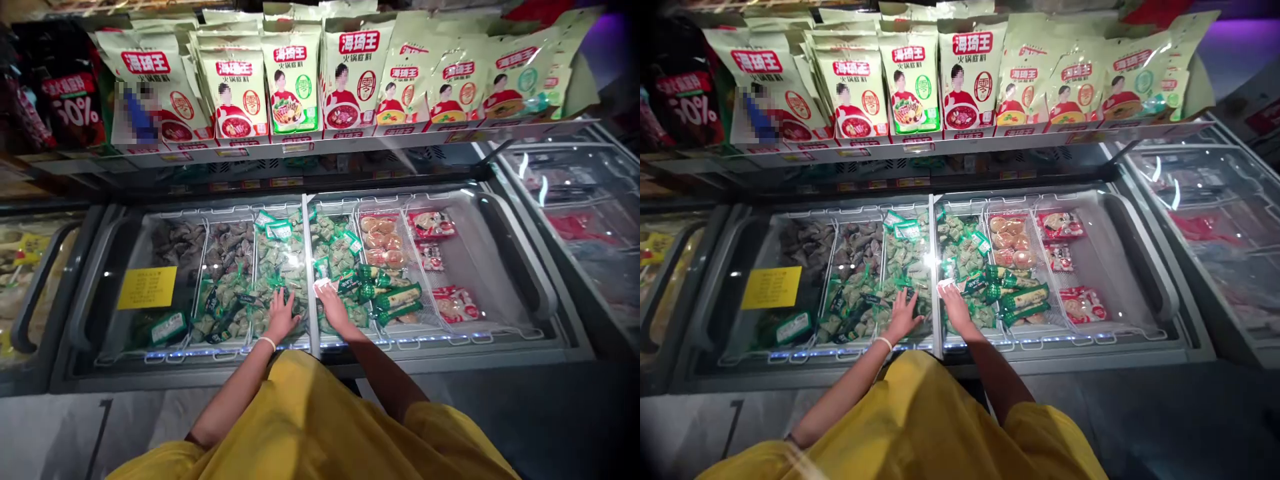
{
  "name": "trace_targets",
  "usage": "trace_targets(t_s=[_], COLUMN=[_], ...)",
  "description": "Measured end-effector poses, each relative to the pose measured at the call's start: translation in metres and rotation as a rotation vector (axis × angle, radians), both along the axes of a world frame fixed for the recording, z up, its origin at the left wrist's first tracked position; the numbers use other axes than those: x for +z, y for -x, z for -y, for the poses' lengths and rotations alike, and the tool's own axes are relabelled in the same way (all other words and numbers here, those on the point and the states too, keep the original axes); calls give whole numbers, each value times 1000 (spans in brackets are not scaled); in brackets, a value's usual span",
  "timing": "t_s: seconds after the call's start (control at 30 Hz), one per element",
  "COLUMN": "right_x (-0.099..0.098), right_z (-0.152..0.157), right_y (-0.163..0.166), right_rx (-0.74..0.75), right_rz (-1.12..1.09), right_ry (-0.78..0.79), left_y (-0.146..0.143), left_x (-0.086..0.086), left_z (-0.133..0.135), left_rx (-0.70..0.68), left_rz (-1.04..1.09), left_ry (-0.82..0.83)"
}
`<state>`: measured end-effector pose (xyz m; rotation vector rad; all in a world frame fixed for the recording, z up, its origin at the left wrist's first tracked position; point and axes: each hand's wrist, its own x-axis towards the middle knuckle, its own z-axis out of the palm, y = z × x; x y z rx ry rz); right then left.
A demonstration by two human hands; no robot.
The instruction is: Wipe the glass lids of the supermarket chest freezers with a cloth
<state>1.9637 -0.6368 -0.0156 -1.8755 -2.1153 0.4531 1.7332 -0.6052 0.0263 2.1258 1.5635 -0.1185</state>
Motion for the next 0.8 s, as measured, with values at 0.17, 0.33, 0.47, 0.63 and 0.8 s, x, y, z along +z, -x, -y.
trace_targets(t_s=[0.17,0.33,0.47,0.63,0.8], right_x=[8,-2,2,11,-7], right_z=[-21,8,17,9,79], right_y=[-54,-46,-61,-55,-33], right_rx=[98,192,622,475,667], right_rz=[14,-10,0,31,45], right_ry=[23,-3,56,82,85], left_y=[-59,-79,-69,-61,-59], left_x=[-7,-9,-9,-14,-23], left_z=[47,65,82,125,155], left_rx=[170,290,256,256,293], left_rz=[15,82,130,111,134], left_ry=[-18,-66,-58,-62,-85])
